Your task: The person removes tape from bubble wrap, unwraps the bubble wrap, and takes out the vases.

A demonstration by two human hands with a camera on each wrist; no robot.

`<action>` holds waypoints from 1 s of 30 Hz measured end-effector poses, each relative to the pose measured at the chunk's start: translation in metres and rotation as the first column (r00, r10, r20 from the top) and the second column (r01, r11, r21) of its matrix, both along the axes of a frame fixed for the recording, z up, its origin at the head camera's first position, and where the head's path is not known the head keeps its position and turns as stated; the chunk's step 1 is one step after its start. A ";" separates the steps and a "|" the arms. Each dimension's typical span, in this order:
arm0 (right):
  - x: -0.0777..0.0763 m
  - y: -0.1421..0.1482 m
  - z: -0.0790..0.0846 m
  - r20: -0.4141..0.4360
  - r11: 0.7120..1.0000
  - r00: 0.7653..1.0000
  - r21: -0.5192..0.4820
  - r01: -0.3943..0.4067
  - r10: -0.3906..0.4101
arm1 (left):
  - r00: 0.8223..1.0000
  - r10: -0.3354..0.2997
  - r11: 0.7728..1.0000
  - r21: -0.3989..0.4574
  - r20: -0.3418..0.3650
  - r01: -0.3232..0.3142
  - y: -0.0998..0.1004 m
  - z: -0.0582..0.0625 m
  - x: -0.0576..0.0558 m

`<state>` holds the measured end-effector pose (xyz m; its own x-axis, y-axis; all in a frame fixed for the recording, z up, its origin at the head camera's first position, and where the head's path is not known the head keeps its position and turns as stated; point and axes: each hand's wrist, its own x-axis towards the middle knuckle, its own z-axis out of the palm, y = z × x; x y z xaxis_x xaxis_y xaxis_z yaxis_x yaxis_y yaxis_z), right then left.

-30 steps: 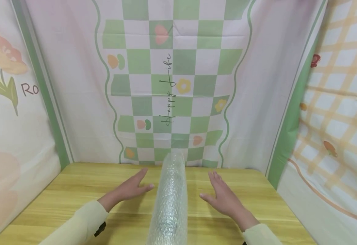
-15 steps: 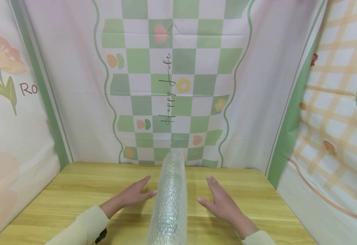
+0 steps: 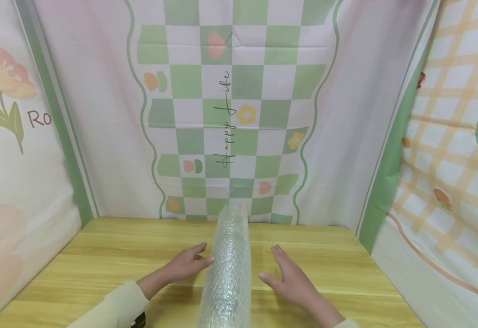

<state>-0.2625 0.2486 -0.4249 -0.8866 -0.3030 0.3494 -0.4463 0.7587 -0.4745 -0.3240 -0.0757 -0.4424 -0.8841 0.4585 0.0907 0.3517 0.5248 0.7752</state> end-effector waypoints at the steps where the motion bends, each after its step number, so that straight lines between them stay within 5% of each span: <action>1: 0.001 -0.001 0.000 0.006 1.000 1.000 -0.003 -0.002 0.002 | 1.000 0.005 1.000 0.013 0.007 -0.005 0.001 -0.001 0.000; 16: 0.013 -0.019 -0.007 0.125 0.995 0.991 -0.090 -0.041 0.052 | 0.993 0.043 0.993 0.104 0.107 -0.054 0.016 -0.004 0.012; 30: 0.031 -0.034 -0.004 0.178 0.981 0.979 -0.185 -0.065 0.098 | 0.969 0.040 0.963 0.251 0.246 -0.103 0.031 -0.003 0.013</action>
